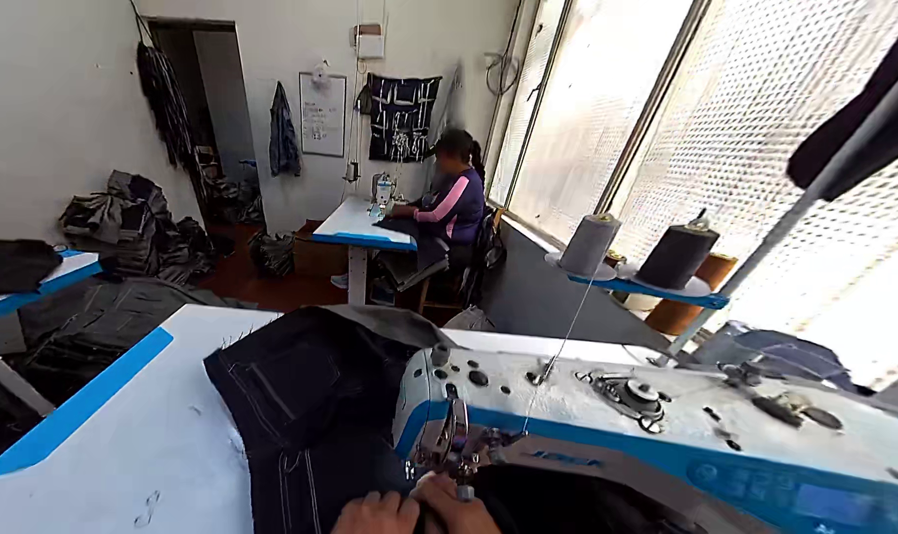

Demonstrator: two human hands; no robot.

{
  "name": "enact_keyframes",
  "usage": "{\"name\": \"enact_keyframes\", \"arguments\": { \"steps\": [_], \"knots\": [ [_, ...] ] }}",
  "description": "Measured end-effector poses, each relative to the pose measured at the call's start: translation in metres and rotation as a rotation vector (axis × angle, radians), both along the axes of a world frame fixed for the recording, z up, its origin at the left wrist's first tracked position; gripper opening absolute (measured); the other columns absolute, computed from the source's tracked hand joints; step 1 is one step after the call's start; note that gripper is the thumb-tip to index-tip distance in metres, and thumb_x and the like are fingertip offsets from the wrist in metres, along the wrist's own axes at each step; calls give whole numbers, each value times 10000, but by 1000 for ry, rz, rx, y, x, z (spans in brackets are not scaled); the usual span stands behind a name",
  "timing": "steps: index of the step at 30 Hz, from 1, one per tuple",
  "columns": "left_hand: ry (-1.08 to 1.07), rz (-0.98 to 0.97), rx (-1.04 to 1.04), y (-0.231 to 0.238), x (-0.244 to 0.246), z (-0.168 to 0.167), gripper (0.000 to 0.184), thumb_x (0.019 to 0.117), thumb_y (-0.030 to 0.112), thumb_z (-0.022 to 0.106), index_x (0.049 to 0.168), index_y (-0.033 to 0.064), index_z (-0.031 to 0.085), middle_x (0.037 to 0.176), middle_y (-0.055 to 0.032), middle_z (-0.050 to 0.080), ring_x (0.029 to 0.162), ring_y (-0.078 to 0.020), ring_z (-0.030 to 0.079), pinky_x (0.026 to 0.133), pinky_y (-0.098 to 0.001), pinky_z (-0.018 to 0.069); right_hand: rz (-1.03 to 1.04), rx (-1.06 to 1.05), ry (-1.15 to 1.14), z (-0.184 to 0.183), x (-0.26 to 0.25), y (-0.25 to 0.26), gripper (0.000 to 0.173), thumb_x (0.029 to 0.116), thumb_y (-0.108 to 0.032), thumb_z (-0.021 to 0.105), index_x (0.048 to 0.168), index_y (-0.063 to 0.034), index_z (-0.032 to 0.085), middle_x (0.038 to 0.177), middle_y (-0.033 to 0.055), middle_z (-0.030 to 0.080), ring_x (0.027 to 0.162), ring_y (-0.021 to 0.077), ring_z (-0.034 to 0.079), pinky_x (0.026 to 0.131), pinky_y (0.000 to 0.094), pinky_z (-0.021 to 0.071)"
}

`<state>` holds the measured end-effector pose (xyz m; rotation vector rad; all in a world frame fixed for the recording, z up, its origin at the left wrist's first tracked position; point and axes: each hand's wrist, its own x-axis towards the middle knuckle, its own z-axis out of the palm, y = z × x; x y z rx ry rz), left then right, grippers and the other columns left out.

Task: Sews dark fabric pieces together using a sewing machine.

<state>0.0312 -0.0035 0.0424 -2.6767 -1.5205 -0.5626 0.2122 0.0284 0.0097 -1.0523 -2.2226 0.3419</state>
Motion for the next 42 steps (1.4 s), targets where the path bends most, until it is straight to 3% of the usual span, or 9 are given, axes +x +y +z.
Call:
{"name": "enact_keyframes", "arguments": {
  "steps": [3, 5, 10, 18, 21, 26, 31, 36, 42],
  "knots": [
    [-131, 8, -463, 21, -25, 14, 292, 1068, 200, 509, 1219, 55, 712, 1119, -191, 728, 1055, -382, 699, 925, -598, 521, 17, -101, -16, -6, 1, 3, 242, 963, -203, 635, 1076, -19, 744, 1018, 157, 737, 902, 287, 712, 832, 460, 581],
    [-277, -29, -534, 33, -38, 3, 260, 1055, 217, 555, 1162, 75, 745, 1031, -141, 749, 988, -311, 710, 903, -566, 522, 25, -166, 26, -8, 1, 6, 233, 972, -250, 656, 1032, -43, 746, 896, 99, 700, 773, 206, 654, 749, 392, 557],
    [-375, -54, -537, 39, -46, -8, 277, 1060, 258, 535, 1107, 79, 741, 996, -83, 733, 936, -236, 694, 861, -519, 537, -21, -310, 136, -6, -1, 6, 200, 963, -253, 681, 992, -74, 766, 836, 45, 689, 726, 136, 620, 712, 348, 528],
    [-400, -87, -359, 30, -49, -25, 398, 1047, 397, 423, 1079, 167, 746, 935, 29, 702, 837, -100, 663, 724, -382, 533, -12, -328, 203, -16, -2, 8, 213, 956, -312, 652, 945, -129, 761, 734, -53, 648, 638, 19, 560, 642, 242, 491],
    [-379, -29, -274, 26, -39, -27, 311, 974, 411, 589, 1046, 158, 754, 865, 9, 701, 692, -139, 651, 617, -408, 543, -36, -436, 232, -11, -2, 7, 173, 938, -286, 663, 920, -147, 765, 747, -74, 650, 668, 5, 572, 663, 240, 485],
    [-367, 34, -223, 24, -33, -28, 207, 981, 300, 615, 993, 161, 767, 822, 20, 717, 702, -135, 680, 636, -397, 558, 23, -405, 224, -13, 2, 9, 190, 967, -305, 647, 940, -152, 757, 785, -87, 654, 686, -27, 571, 672, 178, 488],
    [-454, 114, -50, 20, -25, -40, 169, 883, 310, 653, 870, 193, 775, 719, 91, 689, 598, -13, 631, 547, -236, 536, 6, -364, 217, -17, 0, 8, 186, 958, -289, 624, 903, -153, 739, 711, -92, 629, 624, -33, 547, 611, 172, 465],
    [-330, 11, 351, 10, -23, -47, 116, 903, 197, 689, 850, 161, 786, 799, 7, 714, 737, -122, 669, 614, -242, 532, 14, -386, 192, -15, 1, 6, 195, 983, -289, 604, 951, -143, 729, 729, -76, 642, 650, -30, 572, 641, 161, 483],
    [-73, -110, 497, 1, -25, -44, 169, 945, 106, 617, 944, 114, 786, 774, -16, 682, 646, -172, 584, 541, -279, 438, 6, -427, 132, -8, 4, 4, 220, 1013, -300, 579, 1028, -145, 735, 863, -58, 700, 795, -11, 639, 770, 195, 524]
  ]
}}
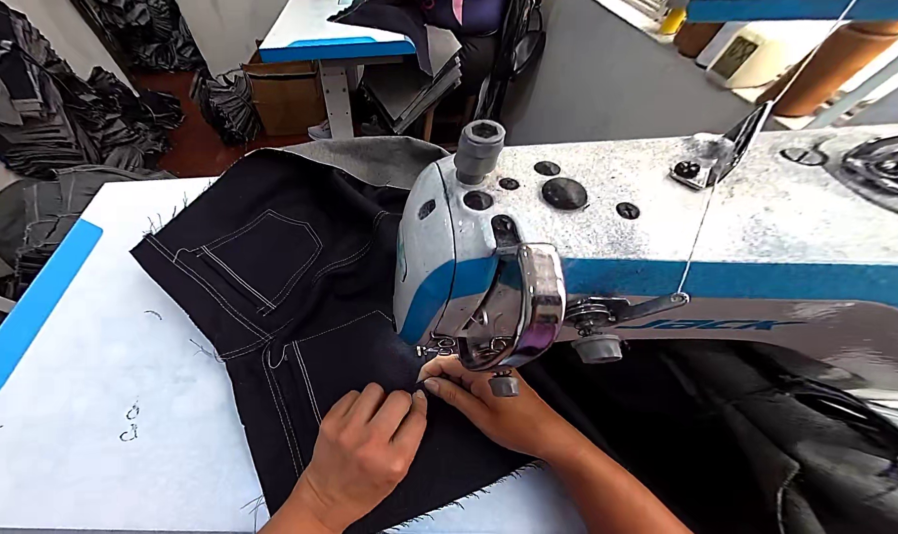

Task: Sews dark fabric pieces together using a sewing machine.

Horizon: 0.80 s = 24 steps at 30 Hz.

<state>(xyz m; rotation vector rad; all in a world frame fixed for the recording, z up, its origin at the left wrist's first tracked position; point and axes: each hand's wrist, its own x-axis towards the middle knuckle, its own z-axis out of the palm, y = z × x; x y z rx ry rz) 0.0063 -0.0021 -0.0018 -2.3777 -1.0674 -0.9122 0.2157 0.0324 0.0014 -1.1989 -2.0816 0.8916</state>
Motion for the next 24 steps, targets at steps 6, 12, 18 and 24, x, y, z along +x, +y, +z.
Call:
{"name": "enact_keyframes", "arguments": {
  "steps": [6, 12, 18, 24],
  "knots": [
    [-14, 16, -38, 0, 1, -1, 159, 939, 130, 628, 917, 129, 785, 782, -14, 679, 643, -163, 586, 533, -269, 444, -45, 123, 13, -13, -5, 1, 312, 1007, -438, 575, 931, -172, 720, 753, -90, 645, 693, -18, 590, 677, 187, 497],
    [-398, 178, -592, 0, 0, 7, 381, 883, 486, 691, 993, 129, 765, 862, -1, 721, 654, -116, 644, 573, -308, 538, -89, 125, -2, -15, -6, 1, 335, 1005, -442, 571, 936, -177, 764, 818, -72, 695, 765, -2, 638, 723, 226, 530],
    [-293, 191, -582, 0, 5, 9, 204, 943, 300, 665, 920, 158, 809, 837, 7, 730, 758, -159, 697, 658, -354, 568, -86, 355, -31, -18, -5, -2, 273, 984, -382, 599, 971, -169, 771, 820, -66, 700, 721, 23, 630, 691, 216, 529],
    [-159, 108, -438, -2, 1, 7, 185, 942, 262, 651, 938, 160, 804, 871, 1, 739, 814, -189, 715, 672, -353, 585, -10, 717, -233, -9, -2, -11, 248, 1016, -268, 568, 948, -150, 775, 878, -7, 750, 829, 128, 727, 720, 268, 586]
  ]
}}
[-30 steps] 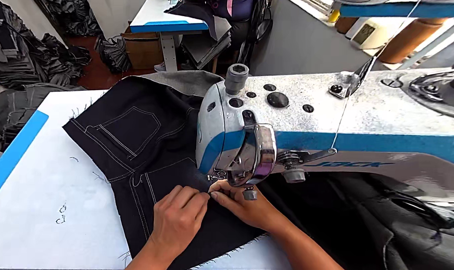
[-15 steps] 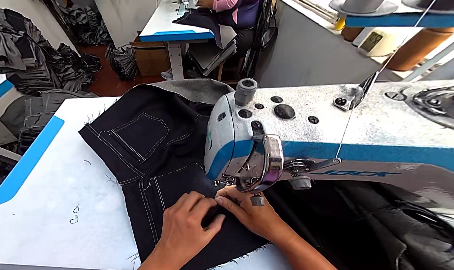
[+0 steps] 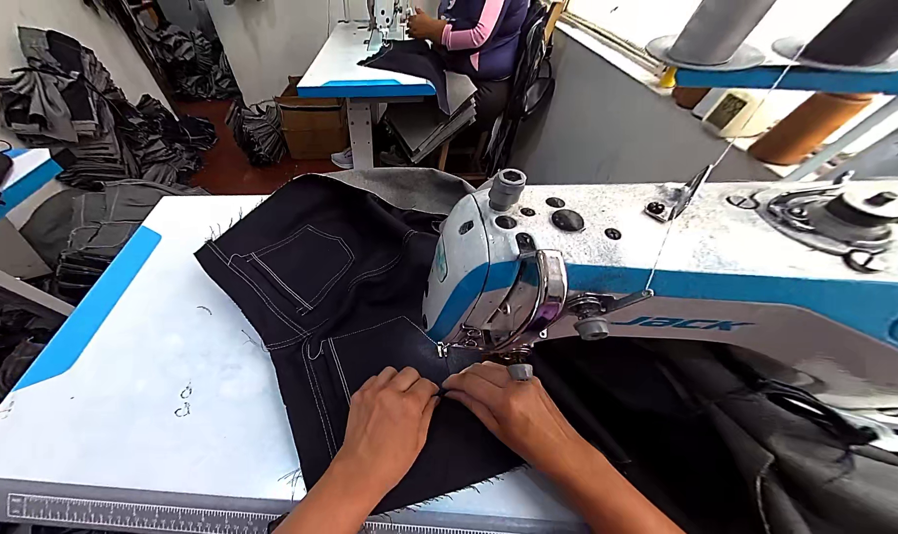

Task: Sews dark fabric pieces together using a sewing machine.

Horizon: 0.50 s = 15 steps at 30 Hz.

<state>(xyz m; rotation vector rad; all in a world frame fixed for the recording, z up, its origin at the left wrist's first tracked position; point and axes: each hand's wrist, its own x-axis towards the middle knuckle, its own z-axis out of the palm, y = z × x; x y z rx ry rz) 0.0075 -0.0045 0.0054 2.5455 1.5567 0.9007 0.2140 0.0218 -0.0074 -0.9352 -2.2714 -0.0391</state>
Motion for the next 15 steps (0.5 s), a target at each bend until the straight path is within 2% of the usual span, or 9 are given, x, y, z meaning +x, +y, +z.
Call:
{"name": "enact_keyframes", "arguments": {
  "steps": [3, 6, 7, 9, 11, 15],
  "knots": [
    [87, -3, -67, -22, -29, 6, 364, 925, 415, 672, 1145, 139, 764, 1049, -37, 747, 981, -260, 716, 783, -430, 604, 13, -36, -4, 6, 2, 2, 224, 982, -255, 592, 938, -144, 782, 877, -9, 752, 810, 124, 729, 709, 282, 593],
    [115, -5, -12, -43, -68, 0, 513, 902, 530, 633, 1199, 125, 739, 1107, -38, 749, 1062, -236, 709, 869, -373, 592, 42, -57, -5, 9, 6, 6, 199, 956, -248, 613, 930, -155, 788, 873, -12, 751, 791, 116, 725, 692, 283, 592],
    [96, -28, -5, -49, -77, -3, 502, 916, 513, 631, 1207, 118, 734, 1135, -40, 749, 1106, -224, 707, 931, -357, 580, 51, -60, -8, 10, 6, 6, 198, 953, -252, 614, 931, -159, 787, 874, -14, 753, 791, 114, 725, 692, 282, 590],
    [52, -75, 17, -56, -84, -7, 459, 942, 454, 639, 1190, 82, 738, 1163, -70, 757, 1174, -238, 700, 1035, -391, 543, 60, -58, 0, 10, 7, 7, 202, 944, -258, 613, 926, -160, 789, 872, -17, 756, 792, 106, 726, 695, 277, 588],
    [47, -85, 52, -57, -82, -9, 412, 950, 393, 632, 1173, 67, 749, 1147, -83, 763, 1163, -241, 706, 1032, -384, 545, 57, -57, 7, 10, 7, 7, 207, 945, -265, 611, 925, -160, 788, 865, -21, 754, 790, 99, 724, 691, 273, 584],
    [63, -60, 114, -50, -77, -7, 332, 893, 264, 629, 1127, 74, 768, 1056, -73, 784, 1035, -219, 754, 914, -336, 598, 45, -57, -6, 11, 7, 6, 200, 949, -263, 615, 930, -162, 787, 862, -30, 754, 785, 95, 722, 686, 271, 579]
  ]
}}
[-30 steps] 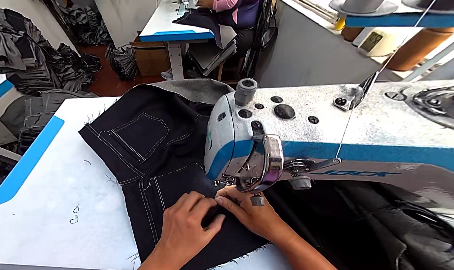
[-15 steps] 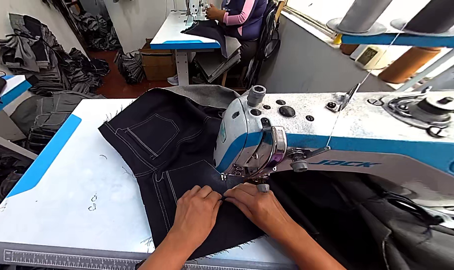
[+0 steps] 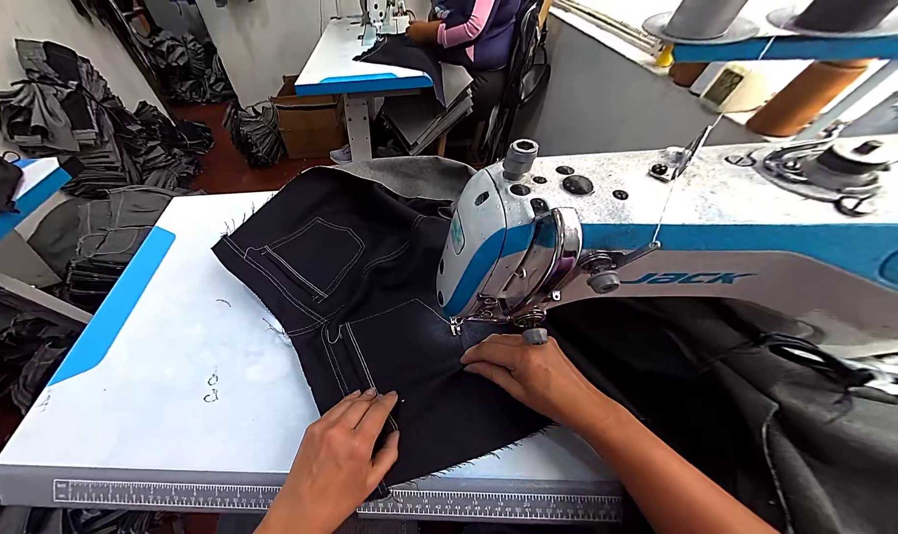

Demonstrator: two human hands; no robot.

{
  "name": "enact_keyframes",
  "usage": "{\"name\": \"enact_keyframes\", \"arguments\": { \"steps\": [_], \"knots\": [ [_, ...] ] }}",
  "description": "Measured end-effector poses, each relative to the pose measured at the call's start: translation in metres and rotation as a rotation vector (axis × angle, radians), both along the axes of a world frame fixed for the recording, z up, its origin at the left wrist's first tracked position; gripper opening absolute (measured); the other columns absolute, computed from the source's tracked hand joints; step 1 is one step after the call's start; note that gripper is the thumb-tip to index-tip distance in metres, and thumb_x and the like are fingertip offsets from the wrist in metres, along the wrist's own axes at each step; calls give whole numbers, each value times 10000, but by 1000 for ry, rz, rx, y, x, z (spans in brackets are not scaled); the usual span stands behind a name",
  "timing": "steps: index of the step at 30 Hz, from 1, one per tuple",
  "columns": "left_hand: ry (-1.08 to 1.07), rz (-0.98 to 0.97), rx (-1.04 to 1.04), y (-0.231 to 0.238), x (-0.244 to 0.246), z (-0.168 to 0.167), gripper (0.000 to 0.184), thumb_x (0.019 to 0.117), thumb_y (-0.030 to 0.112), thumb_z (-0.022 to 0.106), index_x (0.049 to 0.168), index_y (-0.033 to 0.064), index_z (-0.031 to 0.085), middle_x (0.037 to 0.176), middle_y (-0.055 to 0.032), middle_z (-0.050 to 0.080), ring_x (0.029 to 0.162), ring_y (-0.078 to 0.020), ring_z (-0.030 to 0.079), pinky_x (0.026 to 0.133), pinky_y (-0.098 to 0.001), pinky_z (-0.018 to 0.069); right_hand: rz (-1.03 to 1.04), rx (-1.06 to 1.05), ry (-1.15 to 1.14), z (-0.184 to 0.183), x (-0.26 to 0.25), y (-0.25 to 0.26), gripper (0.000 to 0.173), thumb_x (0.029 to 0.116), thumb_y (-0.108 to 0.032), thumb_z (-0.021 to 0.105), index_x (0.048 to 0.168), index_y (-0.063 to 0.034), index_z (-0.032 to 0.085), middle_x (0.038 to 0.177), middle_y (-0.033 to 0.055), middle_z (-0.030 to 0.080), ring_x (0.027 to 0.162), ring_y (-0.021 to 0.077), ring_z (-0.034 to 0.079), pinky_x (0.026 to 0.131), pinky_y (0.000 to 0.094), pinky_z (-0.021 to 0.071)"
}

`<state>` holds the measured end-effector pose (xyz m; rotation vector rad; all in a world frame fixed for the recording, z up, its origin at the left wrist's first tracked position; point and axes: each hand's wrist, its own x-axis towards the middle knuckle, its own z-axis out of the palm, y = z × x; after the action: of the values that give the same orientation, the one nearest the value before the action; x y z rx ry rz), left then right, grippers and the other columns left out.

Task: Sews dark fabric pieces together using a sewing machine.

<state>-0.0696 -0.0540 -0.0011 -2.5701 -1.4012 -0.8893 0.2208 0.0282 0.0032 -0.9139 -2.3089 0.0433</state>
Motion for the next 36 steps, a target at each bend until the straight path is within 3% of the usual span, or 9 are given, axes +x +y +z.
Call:
{"name": "enact_keyframes", "arguments": {
  "steps": [4, 8, 14, 23, 26, 27, 29, 31, 36],
  "knots": [
    [-75, -20, 16, 11, -5, 0, 239, 908, 238, 626, 1032, 126, 797, 959, -35, 792, 915, -169, 768, 781, -286, 615, 2, 10, 10, 0, 0, 2, 203, 945, -265, 615, 929, -163, 789, 855, -31, 755, 772, 93, 720, 667, 275, 573],
    [-141, -87, 94, 14, -9, -11, 213, 975, 172, 613, 1008, 84, 804, 969, -66, 796, 961, -176, 769, 866, -276, 605, 28, 56, 6, -4, 1, 3, 213, 961, -259, 606, 932, -153, 788, 862, -27, 761, 796, 97, 726, 688, 269, 576],
    [110, -230, 322, 21, -15, -8, 212, 975, 17, 546, 1030, 19, 750, 951, -133, 779, 875, -212, 769, 742, -265, 605, 158, 338, -119, -6, 6, -1, 199, 975, -63, 559, 982, -63, 757, 885, 82, 750, 789, 186, 735, 638, 293, 585],
    [509, -268, 56, 19, -3, 39, 244, 927, 32, 532, 982, 20, 770, 916, -106, 778, 886, -246, 775, 794, -376, 626, 65, 303, -279, 0, 2, -21, 284, 985, 26, 481, 1058, -57, 742, 969, 66, 757, 848, 198, 729, 674, 287, 586],
    [307, -276, -72, 45, 9, 43, 226, 980, 188, 589, 911, 57, 760, 740, -85, 698, 724, -251, 728, 691, -394, 610, 15, 281, -289, -1, -2, -28, 284, 978, 31, 480, 1063, -56, 737, 976, 73, 752, 839, 207, 728, 651, 292, 584],
    [206, -258, -65, 56, 15, 36, 224, 997, 215, 592, 975, 86, 773, 788, -67, 711, 775, -234, 729, 716, -372, 608, 3, 272, -293, -1, -4, -29, 281, 980, 29, 478, 1066, -57, 732, 979, 75, 746, 836, 209, 725, 640, 294, 581],
    [121, -298, -127, 74, 24, 19, 261, 1026, 274, 572, 1176, 162, 753, 1096, -58, 745, 1123, -246, 698, 986, -430, 558, -26, 253, -281, -2, -6, -30, 273, 978, 21, 487, 1071, -63, 730, 994, 79, 744, 839, 212, 727, 620, 293, 579],
    [103, -401, -231, 84, 29, 6, 349, 1068, 328, 497, 1349, 229, 678, 1382, -87, 646, 1398, -305, 518, 1167, -601, 360, -75, 187, -208, -5, -4, -31, 268, 982, -32, 500, 1073, -99, 743, 1021, 64, 755, 872, 201, 740, 625, 290, 589],
    [156, -466, -331, 87, 25, 4, 444, 1085, 456, 391, 1458, 310, 582, 1541, -81, 513, 1514, -301, 354, 1203, -676, 216, -254, -168, 150, -15, 2, -34, 243, 981, -271, 555, 1026, -146, 758, 1013, -5, 763, 847, 85, 729, 696, 263, 606]
  ]
}}
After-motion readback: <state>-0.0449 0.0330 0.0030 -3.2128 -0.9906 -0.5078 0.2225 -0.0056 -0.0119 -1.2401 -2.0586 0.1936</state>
